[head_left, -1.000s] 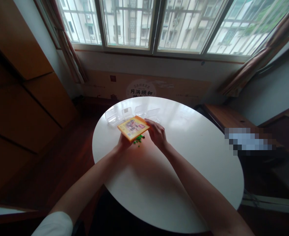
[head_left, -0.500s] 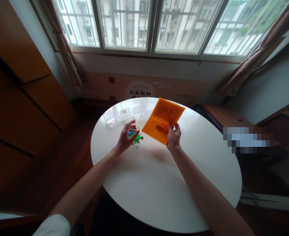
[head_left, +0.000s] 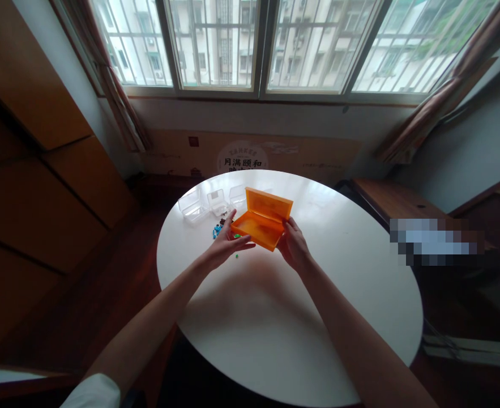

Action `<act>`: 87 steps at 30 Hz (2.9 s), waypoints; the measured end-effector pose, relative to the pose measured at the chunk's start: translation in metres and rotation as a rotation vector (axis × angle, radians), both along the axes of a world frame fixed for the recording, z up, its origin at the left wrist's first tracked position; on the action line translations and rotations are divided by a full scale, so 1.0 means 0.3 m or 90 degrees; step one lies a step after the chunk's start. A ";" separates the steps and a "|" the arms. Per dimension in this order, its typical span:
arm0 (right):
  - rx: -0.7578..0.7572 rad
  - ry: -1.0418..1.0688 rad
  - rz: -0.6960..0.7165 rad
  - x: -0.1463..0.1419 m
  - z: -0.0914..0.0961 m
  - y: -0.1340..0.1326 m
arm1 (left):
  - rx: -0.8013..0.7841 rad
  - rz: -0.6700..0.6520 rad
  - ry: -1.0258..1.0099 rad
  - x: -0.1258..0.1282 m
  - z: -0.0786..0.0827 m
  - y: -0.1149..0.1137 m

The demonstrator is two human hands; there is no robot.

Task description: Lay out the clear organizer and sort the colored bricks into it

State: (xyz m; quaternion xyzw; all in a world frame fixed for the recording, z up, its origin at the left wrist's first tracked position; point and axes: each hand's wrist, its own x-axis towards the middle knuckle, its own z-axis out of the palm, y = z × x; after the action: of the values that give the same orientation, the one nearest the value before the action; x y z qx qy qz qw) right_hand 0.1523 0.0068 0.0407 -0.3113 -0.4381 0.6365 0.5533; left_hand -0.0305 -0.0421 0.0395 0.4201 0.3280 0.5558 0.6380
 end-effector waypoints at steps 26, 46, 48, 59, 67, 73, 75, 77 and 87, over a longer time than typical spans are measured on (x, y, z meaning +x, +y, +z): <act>-0.114 0.018 0.069 0.009 -0.023 -0.005 | -0.064 0.211 0.082 0.079 0.019 0.087; -0.146 -0.016 -0.088 0.022 -0.073 0.034 | 0.117 0.485 1.148 -0.472 -0.003 0.170; -0.144 -0.017 -0.087 0.021 -0.077 0.035 | 0.137 0.480 1.199 -0.462 -0.016 0.164; -0.120 -0.027 -0.073 0.017 -0.083 0.028 | 0.198 0.417 1.291 -0.460 -0.080 0.172; -0.110 -0.034 -0.063 0.018 -0.087 0.029 | 0.215 0.415 1.249 -0.461 -0.121 0.175; -0.089 -0.071 -0.044 0.018 -0.088 0.026 | 0.162 0.404 1.131 -0.546 -0.096 0.229; -0.077 -0.094 -0.027 0.019 -0.088 0.025 | 0.107 0.386 1.068 -0.587 -0.091 0.244; -0.066 -0.120 -0.008 0.018 -0.086 0.023 | 0.061 0.370 1.016 -0.625 -0.089 0.245; -0.015 -0.163 0.107 -0.203 0.000 0.023 | 0.169 0.601 0.793 -0.694 -0.040 0.062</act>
State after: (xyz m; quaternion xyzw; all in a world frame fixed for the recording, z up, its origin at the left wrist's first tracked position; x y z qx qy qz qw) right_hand 0.0913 0.0137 0.0408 -0.3584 -0.5223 0.6407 0.4339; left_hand -0.2386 -0.0236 0.0275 0.5429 0.6992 0.4646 -0.0218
